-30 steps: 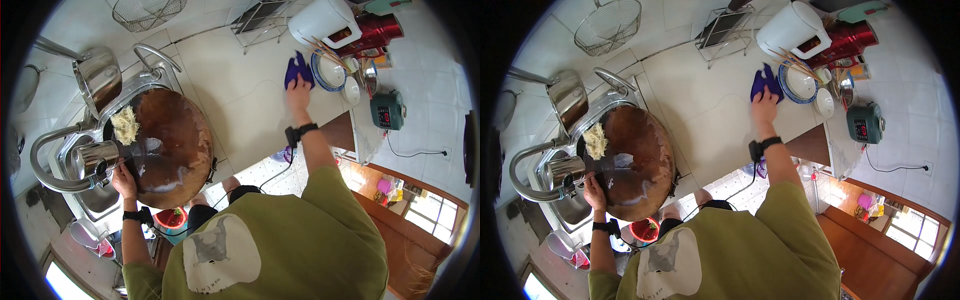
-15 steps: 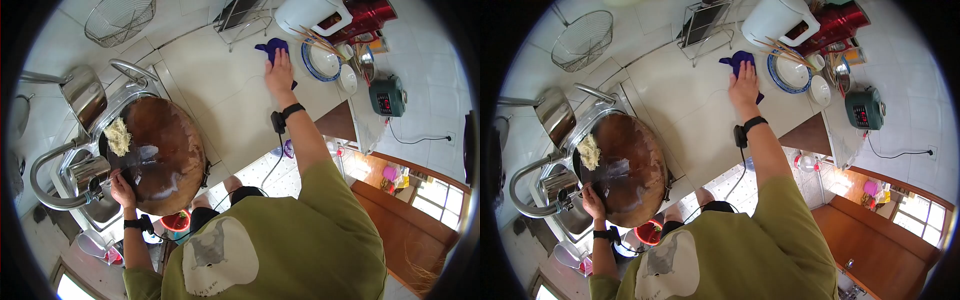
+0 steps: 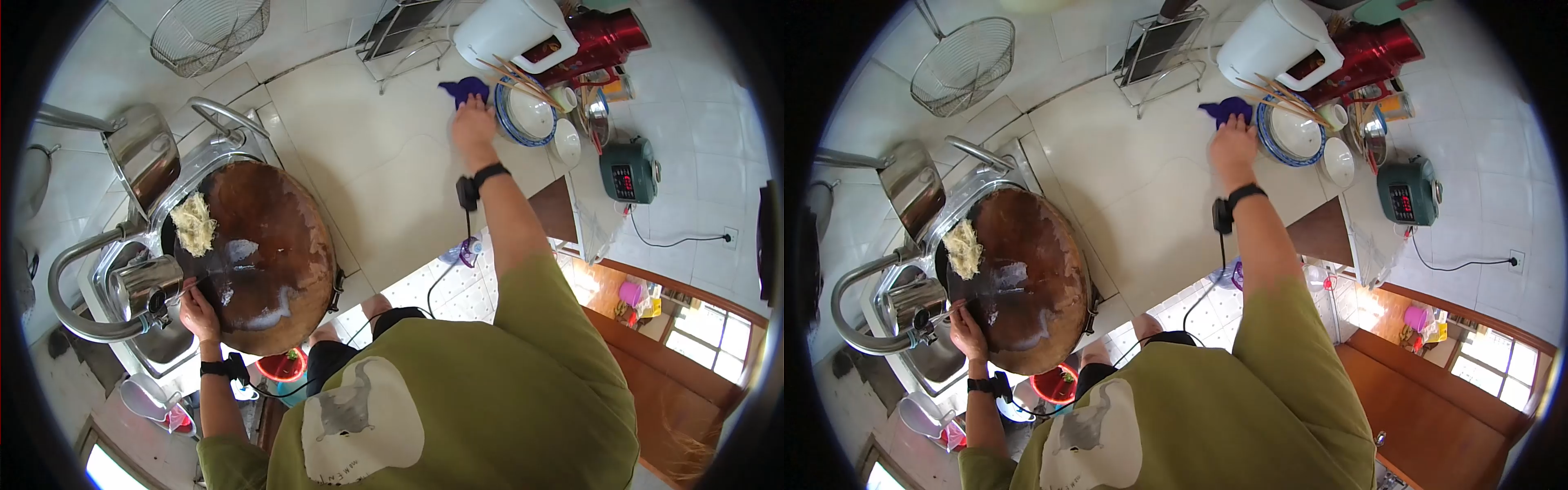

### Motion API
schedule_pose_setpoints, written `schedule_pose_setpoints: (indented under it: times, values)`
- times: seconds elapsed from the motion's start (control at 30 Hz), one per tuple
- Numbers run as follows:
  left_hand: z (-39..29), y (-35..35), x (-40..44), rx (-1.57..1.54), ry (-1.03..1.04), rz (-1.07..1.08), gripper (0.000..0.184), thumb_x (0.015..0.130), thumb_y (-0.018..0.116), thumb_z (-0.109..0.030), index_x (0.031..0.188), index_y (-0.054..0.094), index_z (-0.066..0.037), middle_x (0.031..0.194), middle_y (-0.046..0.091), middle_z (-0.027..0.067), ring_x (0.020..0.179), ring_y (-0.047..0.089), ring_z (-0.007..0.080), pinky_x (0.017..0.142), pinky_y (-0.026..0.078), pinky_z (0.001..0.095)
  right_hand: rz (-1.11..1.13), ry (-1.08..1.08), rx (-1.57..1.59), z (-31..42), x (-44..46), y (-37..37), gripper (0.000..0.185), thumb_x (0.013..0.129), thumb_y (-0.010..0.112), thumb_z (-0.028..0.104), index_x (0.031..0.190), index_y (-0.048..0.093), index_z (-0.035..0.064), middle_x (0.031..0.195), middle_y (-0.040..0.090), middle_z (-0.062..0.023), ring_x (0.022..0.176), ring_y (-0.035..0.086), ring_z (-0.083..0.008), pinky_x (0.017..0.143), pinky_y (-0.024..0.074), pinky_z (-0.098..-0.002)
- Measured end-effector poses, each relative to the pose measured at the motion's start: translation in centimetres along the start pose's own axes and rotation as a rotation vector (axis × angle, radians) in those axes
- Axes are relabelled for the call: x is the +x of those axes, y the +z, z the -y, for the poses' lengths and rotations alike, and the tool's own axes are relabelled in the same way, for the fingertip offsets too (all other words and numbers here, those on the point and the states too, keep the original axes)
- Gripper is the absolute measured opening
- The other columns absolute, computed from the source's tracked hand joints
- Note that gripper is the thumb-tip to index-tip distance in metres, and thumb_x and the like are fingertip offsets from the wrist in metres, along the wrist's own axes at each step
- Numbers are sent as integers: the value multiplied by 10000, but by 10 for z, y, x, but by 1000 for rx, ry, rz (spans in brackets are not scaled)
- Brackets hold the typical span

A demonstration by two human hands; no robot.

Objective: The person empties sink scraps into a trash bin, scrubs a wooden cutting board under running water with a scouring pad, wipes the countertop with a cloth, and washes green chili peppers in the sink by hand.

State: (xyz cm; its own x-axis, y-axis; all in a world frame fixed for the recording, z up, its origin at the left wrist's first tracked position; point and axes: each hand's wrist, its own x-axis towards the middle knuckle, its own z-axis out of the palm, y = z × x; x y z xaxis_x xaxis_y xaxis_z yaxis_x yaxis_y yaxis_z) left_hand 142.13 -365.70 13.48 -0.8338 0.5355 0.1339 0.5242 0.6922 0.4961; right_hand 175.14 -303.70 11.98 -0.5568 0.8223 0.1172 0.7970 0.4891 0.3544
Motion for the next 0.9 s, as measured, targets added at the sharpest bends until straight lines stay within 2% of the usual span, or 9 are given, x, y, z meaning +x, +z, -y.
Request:
schedule_pose_setpoints:
  times: [0.13,0.23,0.3,0.4,0.47,0.63,0.7,0.77,0.9]
  values:
    - [1,1,2,36,-49,7,237,1064,495,-187,1167,660,-53,1070,716,174,944,694,376,799,533,439,-180,-14,111,28,-33,16,411,1046,415,219,1260,651,-40,1398,621,-152,1326,554,-286,1048,409,-466]
    - [0,-2,0,29,-30,19,238,1066,493,-192,1169,658,-55,1058,714,183,937,687,394,795,531,455,-114,-220,465,81,-132,-59,334,986,501,150,1221,672,-15,1404,605,-168,1157,612,-302,1004,452,-450]
    - [0,-1,1,20,18,-19,239,1068,491,-193,1169,657,-54,1047,715,187,926,685,399,789,531,461,-152,-480,597,93,-190,-92,376,935,577,127,1288,673,40,1408,611,-116,1054,615,-268,935,510,-379]
    - [4,1,-1,82,-17,-6,235,1057,500,-170,1147,673,-39,1054,725,160,929,698,365,804,535,427,-29,-489,649,54,-229,-74,539,880,603,76,1418,578,46,1455,582,-117,1119,598,-314,978,485,-414]
    - [3,0,-1,74,-20,11,233,1057,501,-171,1152,670,-41,1057,724,155,928,697,365,800,534,427,-8,-245,431,-3,-229,-30,582,842,571,11,1423,563,40,1451,582,-140,1165,601,-328,1006,453,-444]
    - [8,4,-1,51,-38,16,225,1059,510,-180,1160,664,-52,1078,720,139,933,696,359,789,536,424,10,435,273,-165,-188,51,549,925,520,157,1461,515,36,1480,547,-150,1207,573,-326,1020,426,-466]
    - [6,2,0,65,-18,16,244,1067,502,-207,1179,663,-62,1069,720,163,936,692,379,790,534,442,-82,492,196,-172,-166,78,555,936,517,187,1472,508,45,1506,528,-143,1230,559,-339,1022,428,-470]
    - [8,3,-1,80,4,11,263,1074,494,-234,1198,661,-73,1061,721,186,939,688,400,791,532,460,128,851,158,-129,-130,27,547,948,506,195,1478,512,61,1541,499,-122,1227,547,-349,1019,440,-467]
    - [4,3,2,109,-20,-11,215,1058,512,-186,1151,671,-74,1050,730,141,895,704,355,765,536,438,-22,426,217,-57,-132,22,558,923,531,189,1468,528,67,1553,493,-94,1196,546,-323,1002,451,-457]
